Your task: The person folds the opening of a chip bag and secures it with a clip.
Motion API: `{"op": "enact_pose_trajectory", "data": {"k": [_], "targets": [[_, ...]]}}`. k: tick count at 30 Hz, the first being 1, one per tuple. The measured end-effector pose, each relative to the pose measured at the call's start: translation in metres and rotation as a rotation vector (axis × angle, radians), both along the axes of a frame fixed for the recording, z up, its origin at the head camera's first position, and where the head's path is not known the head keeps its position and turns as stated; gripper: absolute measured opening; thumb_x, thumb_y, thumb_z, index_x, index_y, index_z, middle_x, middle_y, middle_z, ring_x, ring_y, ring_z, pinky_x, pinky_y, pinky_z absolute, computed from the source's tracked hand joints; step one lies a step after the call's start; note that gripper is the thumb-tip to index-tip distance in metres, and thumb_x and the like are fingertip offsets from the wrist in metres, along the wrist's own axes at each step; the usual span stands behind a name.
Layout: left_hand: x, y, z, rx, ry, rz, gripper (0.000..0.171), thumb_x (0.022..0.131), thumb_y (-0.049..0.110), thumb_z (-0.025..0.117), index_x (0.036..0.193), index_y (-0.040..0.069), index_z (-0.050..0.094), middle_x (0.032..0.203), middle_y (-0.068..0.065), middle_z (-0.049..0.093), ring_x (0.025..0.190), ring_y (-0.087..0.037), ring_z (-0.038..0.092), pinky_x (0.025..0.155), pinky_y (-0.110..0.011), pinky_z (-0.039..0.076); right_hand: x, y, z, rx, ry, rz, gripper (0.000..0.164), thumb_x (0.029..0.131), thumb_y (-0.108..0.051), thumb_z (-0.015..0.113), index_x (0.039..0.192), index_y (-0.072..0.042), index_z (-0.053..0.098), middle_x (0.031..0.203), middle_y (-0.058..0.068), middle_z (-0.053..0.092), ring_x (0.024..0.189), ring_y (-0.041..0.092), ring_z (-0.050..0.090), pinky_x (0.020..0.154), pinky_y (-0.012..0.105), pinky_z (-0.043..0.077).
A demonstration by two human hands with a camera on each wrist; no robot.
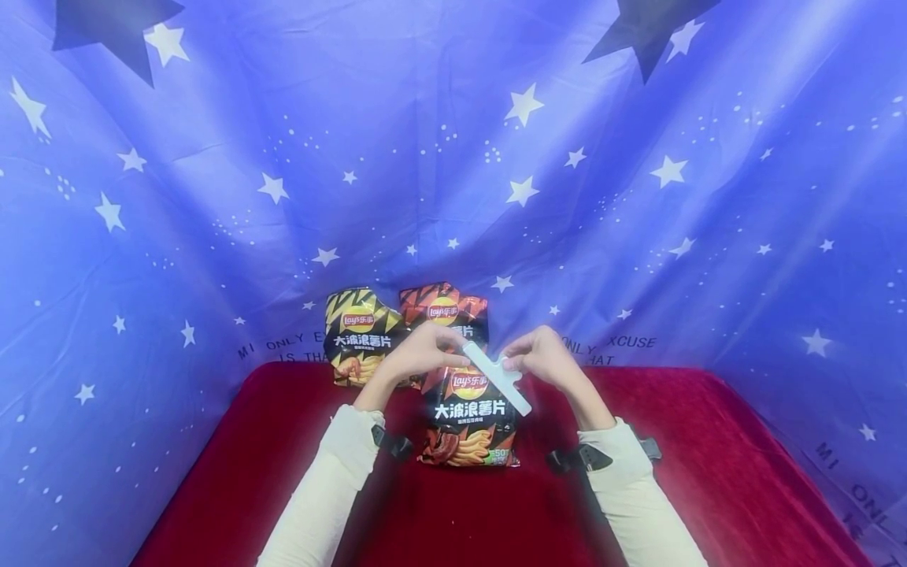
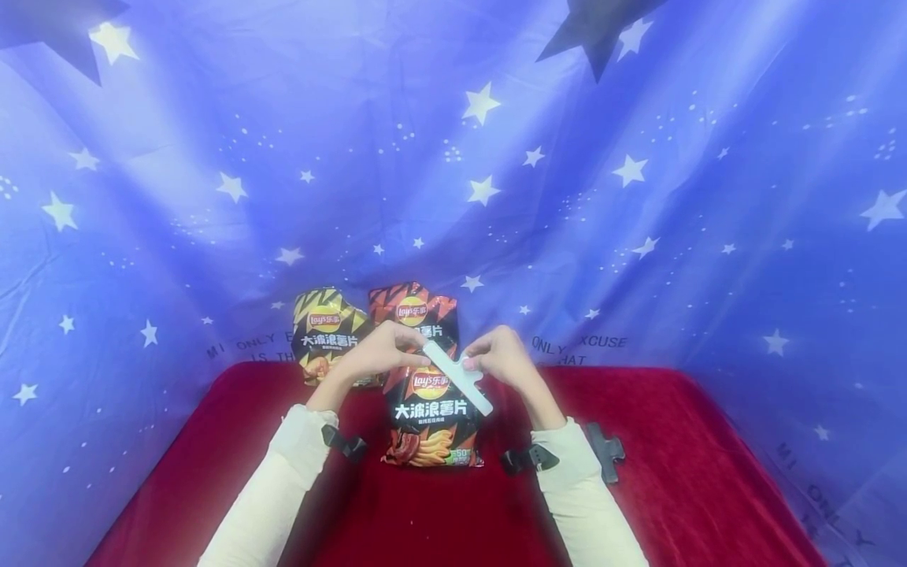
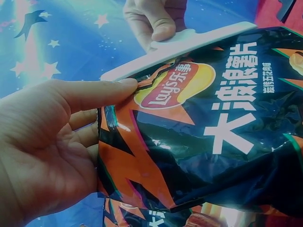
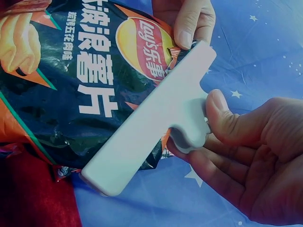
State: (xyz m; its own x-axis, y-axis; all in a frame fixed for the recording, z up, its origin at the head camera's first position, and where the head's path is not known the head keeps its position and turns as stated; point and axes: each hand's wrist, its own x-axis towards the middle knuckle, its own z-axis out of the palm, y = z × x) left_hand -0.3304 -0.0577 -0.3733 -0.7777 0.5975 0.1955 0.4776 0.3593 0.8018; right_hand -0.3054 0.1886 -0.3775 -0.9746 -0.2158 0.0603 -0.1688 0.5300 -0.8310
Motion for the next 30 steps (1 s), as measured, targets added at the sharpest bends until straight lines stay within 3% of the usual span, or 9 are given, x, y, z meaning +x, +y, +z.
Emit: {"op": "enact_pose_trajectory", "data": {"k": [16, 24, 28, 30], "targets": [[-0.0011, -0.0010, -0.0009, -0.003, -0.022, -0.003, 0.022, 0.085, 0.011, 0.081, 0.106, 0.007, 0.078, 0.100, -0.008, 0.078, 0.089, -0.013, 0.068, 0.087, -0.030, 0.056, 0.0023, 0.0005, 0.0020, 0.002, -0.027, 0.016, 0.023, 0.081, 0.009, 0.074, 0.104, 0.011, 0.074, 0.091, 0.026, 0.076, 0.065, 0.020, 0.072, 0.061, 0.034, 0.063], [-0.0014, 0.0002, -0.0013, 0.036, 0.004, -0.026, 0.019, 0.088, 0.017, 0.080, 0.103, 0.006, 0.078, 0.095, -0.009, 0.078, 0.079, -0.012, 0.067, 0.078, -0.027, 0.056, 0.0005, 0.0028, 0.0012, 0.004, -0.014, 0.055, 0.022, 0.082, 0.008, 0.074, 0.104, 0.011, 0.074, 0.092, 0.027, 0.076, 0.065, 0.022, 0.073, 0.062, 0.034, 0.063], [0.0002, 0.0014, -0.0002, 0.023, 0.027, -0.008, 0.017, 0.088, 0.017, 0.079, 0.102, 0.007, 0.079, 0.088, -0.008, 0.076, 0.069, -0.010, 0.060, 0.067, -0.024, 0.051, 0.0007, 0.0041, 0.0014, 0.035, -0.004, 0.071, 0.022, 0.082, 0.005, 0.076, 0.104, 0.009, 0.074, 0.094, 0.026, 0.076, 0.070, 0.022, 0.074, 0.066, 0.033, 0.063], [0.0013, 0.0023, 0.0007, 0.015, 0.029, 0.006, 0.016, 0.088, 0.017, 0.080, 0.101, 0.007, 0.079, 0.087, -0.007, 0.076, 0.070, -0.010, 0.061, 0.068, -0.024, 0.052, 0.0010, 0.0042, 0.0019, 0.044, -0.006, 0.077, 0.023, 0.082, 0.004, 0.076, 0.104, 0.009, 0.075, 0.096, 0.025, 0.076, 0.071, 0.022, 0.074, 0.068, 0.034, 0.063]]}}
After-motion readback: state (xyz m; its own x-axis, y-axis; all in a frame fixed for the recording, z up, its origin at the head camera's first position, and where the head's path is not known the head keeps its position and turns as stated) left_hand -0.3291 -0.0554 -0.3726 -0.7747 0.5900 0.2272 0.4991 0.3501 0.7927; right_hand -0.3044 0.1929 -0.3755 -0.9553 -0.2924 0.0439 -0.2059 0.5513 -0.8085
